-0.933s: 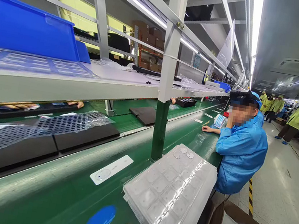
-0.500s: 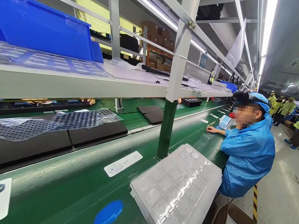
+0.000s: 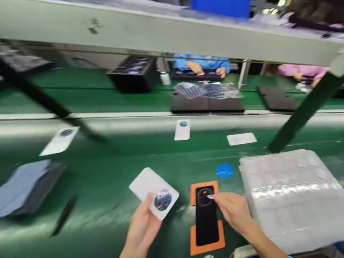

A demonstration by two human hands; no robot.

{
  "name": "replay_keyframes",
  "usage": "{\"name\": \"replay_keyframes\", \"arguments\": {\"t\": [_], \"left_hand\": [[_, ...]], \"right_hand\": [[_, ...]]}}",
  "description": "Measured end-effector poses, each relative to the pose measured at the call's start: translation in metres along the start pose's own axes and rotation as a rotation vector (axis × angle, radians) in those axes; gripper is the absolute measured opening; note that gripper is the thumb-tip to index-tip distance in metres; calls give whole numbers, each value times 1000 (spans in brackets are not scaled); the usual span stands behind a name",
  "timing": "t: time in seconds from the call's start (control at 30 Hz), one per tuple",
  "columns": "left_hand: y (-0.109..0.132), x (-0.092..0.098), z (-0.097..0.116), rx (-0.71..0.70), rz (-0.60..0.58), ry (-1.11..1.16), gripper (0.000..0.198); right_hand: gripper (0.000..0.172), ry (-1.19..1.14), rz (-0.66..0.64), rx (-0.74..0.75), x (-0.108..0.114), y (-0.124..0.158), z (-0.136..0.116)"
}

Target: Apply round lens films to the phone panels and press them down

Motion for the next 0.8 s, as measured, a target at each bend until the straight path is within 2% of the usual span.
{"name": "replay_keyframes", "arguments": {"t": [0.07, 0.13, 0.27, 0.43, 0.6, 0.7, 0.8], "left_hand": [[15, 29, 24, -122, 150, -62, 33], [20, 34, 30, -186, 203, -108, 32], [16, 24, 23, -210, 116, -146, 27], [16, 27, 26, -235, 57, -224, 46], [15, 11, 21, -263, 25, -305, 46], [17, -6, 5, -305, -19, -374, 43], [22, -18, -20, -315, -84, -535, 47]], "right_hand": [[29, 45, 94, 109, -4, 4, -9], [31, 101, 137, 171, -12, 8, -17], [26, 208, 111, 218, -37, 11, -23], [26, 234, -31, 226, -62, 11, -22], [21, 102, -86, 128, -51, 1, -26], [19, -118, -19, -48, -35, -18, -26], [15, -259, 109, -186, -21, -36, -28]]}}
Point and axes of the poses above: each hand's wrist, its own y-axis away from the middle knuckle, its own x-axis out of the back of the hand, z = x × y, the point moved 9 cm from there along -y, towards the middle knuckle, and after that the axes turned 5 degrees about -x, right-handed, at the moved point
